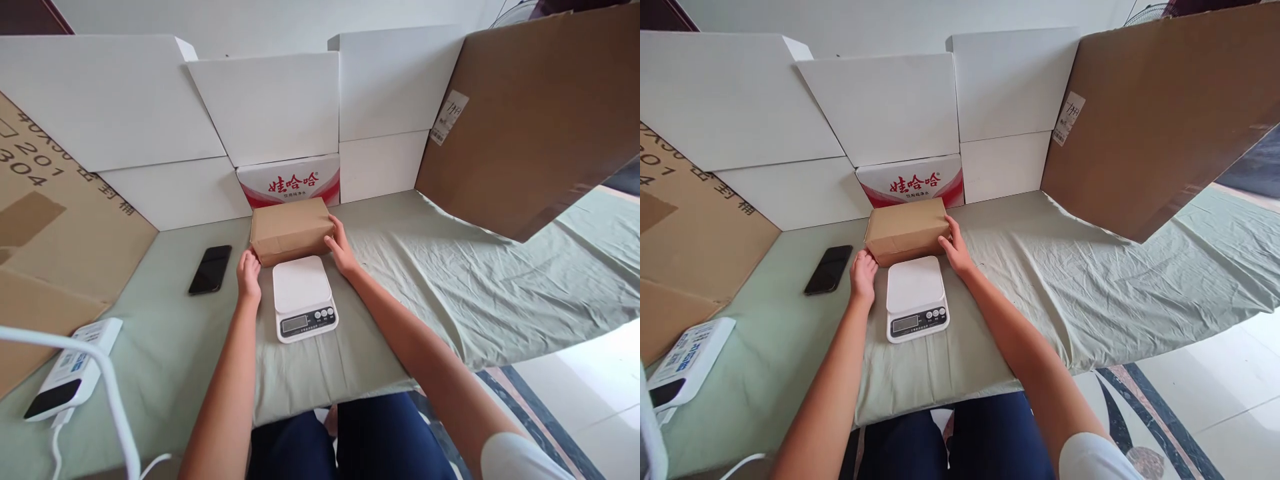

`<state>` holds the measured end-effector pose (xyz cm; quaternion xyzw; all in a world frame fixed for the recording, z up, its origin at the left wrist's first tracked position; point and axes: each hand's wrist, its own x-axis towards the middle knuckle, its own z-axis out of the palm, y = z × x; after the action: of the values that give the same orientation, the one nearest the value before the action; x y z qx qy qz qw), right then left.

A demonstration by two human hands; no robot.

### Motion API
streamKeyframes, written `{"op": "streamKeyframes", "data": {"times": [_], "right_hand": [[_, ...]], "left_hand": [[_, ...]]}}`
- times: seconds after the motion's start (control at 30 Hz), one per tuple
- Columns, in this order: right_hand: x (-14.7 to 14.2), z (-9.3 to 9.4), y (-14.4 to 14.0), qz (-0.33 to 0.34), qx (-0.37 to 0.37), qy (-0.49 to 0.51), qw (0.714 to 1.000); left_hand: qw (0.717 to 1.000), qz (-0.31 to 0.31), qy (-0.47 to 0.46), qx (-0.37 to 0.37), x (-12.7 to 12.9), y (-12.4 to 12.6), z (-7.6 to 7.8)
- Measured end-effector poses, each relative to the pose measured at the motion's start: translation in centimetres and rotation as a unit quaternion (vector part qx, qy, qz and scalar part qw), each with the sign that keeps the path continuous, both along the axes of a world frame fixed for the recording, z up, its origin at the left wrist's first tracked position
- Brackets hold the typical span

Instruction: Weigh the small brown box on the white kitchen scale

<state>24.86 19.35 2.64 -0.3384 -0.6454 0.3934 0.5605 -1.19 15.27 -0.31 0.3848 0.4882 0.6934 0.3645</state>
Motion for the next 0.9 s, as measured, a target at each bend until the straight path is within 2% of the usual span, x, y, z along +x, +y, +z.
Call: {"op": "streamKeyframes", "data": {"times": [0.13, 0.4, 0.57, 0.7, 0.8, 0.9], "right_hand": [[0.1, -0.3, 0.4, 0.008, -0.005, 0.013, 1.000], [1.2, -0.8, 0.0, 0.009, -0.047, 0.047, 0.998], [1.0, -0.6, -0.6, 0.037, -0.050, 0.040, 0.997], [0.6, -0.4, -0.7, 0.040, -0.033, 0.021, 0.998], [0.6, 0.3, -1.0, 0.042, -0.015, 0.016, 0.999], [1.0, 1.5, -2.3, 0.031, 0.026, -0.008, 0.999]], "left_hand": [[1.000, -0.005, 0.002, -0.022, -0.2, -0.2, -0.1], [1.000, 0.019, -0.004, -0.006, -1.7, -0.8, 1.0], [1.000, -0.015, 0.005, -0.019, -0.8, -0.8, 0.6], [1.000, -0.016, 0.020, -0.009, -0.1, -0.7, 0.5], [0.999, -0.019, 0.034, 0.021, 0.1, -1.2, 1.5], [0.997, -0.023, 0.054, 0.058, 0.1, -2.8, 3.1]]}}
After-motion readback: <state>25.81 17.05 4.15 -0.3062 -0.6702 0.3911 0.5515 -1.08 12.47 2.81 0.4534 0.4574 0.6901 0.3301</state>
